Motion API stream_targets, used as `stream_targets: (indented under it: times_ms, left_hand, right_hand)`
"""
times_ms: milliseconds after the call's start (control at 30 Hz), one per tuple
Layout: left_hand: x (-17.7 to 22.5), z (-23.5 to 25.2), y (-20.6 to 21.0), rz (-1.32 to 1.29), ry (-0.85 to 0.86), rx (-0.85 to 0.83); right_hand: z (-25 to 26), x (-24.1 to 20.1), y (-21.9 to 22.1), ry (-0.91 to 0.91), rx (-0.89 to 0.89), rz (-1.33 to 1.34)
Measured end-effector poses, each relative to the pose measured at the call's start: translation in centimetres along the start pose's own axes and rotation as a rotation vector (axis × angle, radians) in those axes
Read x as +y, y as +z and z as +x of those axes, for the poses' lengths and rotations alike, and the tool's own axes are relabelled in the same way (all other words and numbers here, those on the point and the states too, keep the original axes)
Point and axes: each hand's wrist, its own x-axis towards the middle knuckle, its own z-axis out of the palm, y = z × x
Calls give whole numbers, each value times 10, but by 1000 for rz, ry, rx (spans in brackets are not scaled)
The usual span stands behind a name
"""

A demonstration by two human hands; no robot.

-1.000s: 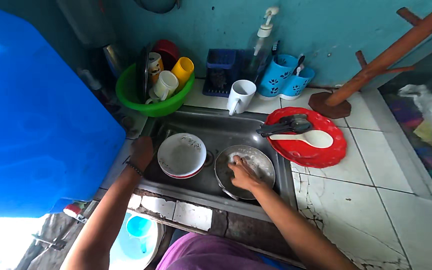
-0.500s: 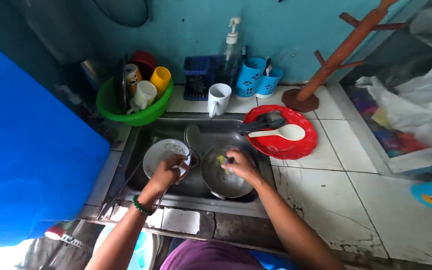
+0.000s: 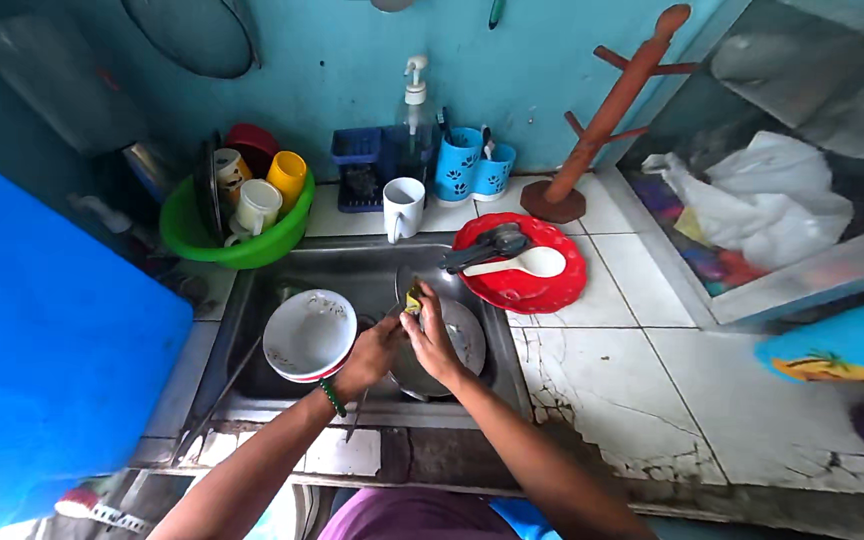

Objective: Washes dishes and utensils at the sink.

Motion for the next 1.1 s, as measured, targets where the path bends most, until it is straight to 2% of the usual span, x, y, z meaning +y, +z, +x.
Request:
stream_targets:
  times_ms: [133,233,333,400,500,600,667,733,800,900,967,1033,1100]
  left_hand:
    - [0,-4,-10,-173,-48,-156]
    - [7,-3,-11,-36,-71,-98]
    - [4,7,-11,-7,22,-22]
    - [7,10,-12,-35,8,-19]
    - [13,14,-10,-154,-55,-23]
    - [3,23,-6,-133,62,0]
    - [-1,23,-6,-122,113,-32]
    - [-1,18,-8,-190,100,-98]
    - [2,15,-10,-246,62,-130]
    - [4,15,-12,-261,-19,-137]
    - [0,14,-12,-306,-16,-164]
    - [-4,12,-12,-350,-4,-203]
    - [-8,11,-12,-377,-5,-213]
  right_hand:
    - [12,7,-16,169,99,281]
    - [9,8,-17,209,76,499]
    - [5,-3,-14,243,77,574]
    - [3,-2,-10,211,70,433]
    - [-1,-4,-3,12,-29,135]
    - [2,3,2,-143,-42,-45]
    - [11,6,-2,-151,7,-88]
    - [19,8,-8,-74,70,-100]
    - [16,6,-7,-72,43,-116]
    - [0,4,4,-264,-98,-187]
    - [2,10,4,-361,-111,-232]
    - [12,17,-2,-281,-46,-222]
    - [17,20,-7,-113,11,-165]
